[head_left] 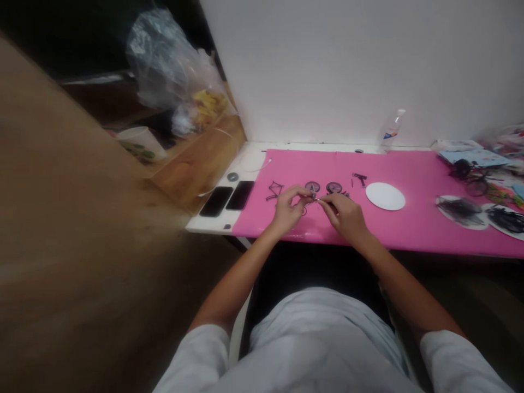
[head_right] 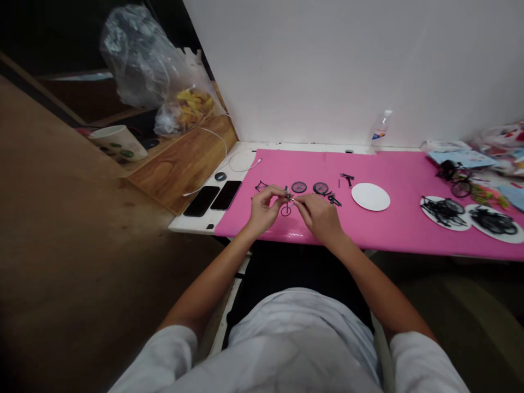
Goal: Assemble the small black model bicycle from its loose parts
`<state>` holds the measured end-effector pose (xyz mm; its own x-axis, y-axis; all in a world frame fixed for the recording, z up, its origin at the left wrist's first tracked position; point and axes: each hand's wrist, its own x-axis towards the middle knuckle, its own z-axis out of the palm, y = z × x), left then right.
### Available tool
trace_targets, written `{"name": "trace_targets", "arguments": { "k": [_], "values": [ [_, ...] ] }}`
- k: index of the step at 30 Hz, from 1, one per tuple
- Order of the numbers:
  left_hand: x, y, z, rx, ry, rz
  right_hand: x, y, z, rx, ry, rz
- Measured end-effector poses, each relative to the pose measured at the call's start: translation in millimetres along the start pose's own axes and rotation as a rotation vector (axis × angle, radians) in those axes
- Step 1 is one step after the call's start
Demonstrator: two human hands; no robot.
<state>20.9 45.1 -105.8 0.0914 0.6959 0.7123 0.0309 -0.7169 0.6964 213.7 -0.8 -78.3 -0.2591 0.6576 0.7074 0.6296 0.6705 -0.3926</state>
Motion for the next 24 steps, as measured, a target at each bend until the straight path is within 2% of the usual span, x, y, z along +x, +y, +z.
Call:
{"name": "trace_targets", "arguments": {
  "k": [2, 4, 8, 15, 19, 22, 24],
  "values": [
    [0.4, 0.8, -1.1, 0.004, -0.011, 0.003, 0.1, 3.8, 0.8, -0.084, 0.019, -0.094],
    [0.5, 1.9, -1.4, -0.008, -0.017, -0.004, -0.4, 6.0, 1.5, -0.123, 0.017, -0.125],
    [-0.1, 4.0, -0.6, -0.007, -0.011, -0.004, -1.4, 4.9, 1.6, -0.032, -0.02, -0.067],
    [0.6, 9.0, -1.6, 0.038, -0.034, 0.099, 3.9, -9.8, -3.3, 0.511, -0.183, 0.397],
    [1.6, 12.4, -3.2, 0.111, -0.054, 0.137, 7.1, -13.3, -7.0, 0.847, -0.328, 0.678],
    [2.6, 15.9, -4.1, 0.154, -0.077, 0.138, 7.7, -11.7, -6.7, 0.988, -0.36, 0.775],
    [3.3, 18.5, -4.5, 0.17, -0.1, 0.115, 7.1, -9.2, -4.5, 0.963, -0.331, 0.784]
  ]
}}
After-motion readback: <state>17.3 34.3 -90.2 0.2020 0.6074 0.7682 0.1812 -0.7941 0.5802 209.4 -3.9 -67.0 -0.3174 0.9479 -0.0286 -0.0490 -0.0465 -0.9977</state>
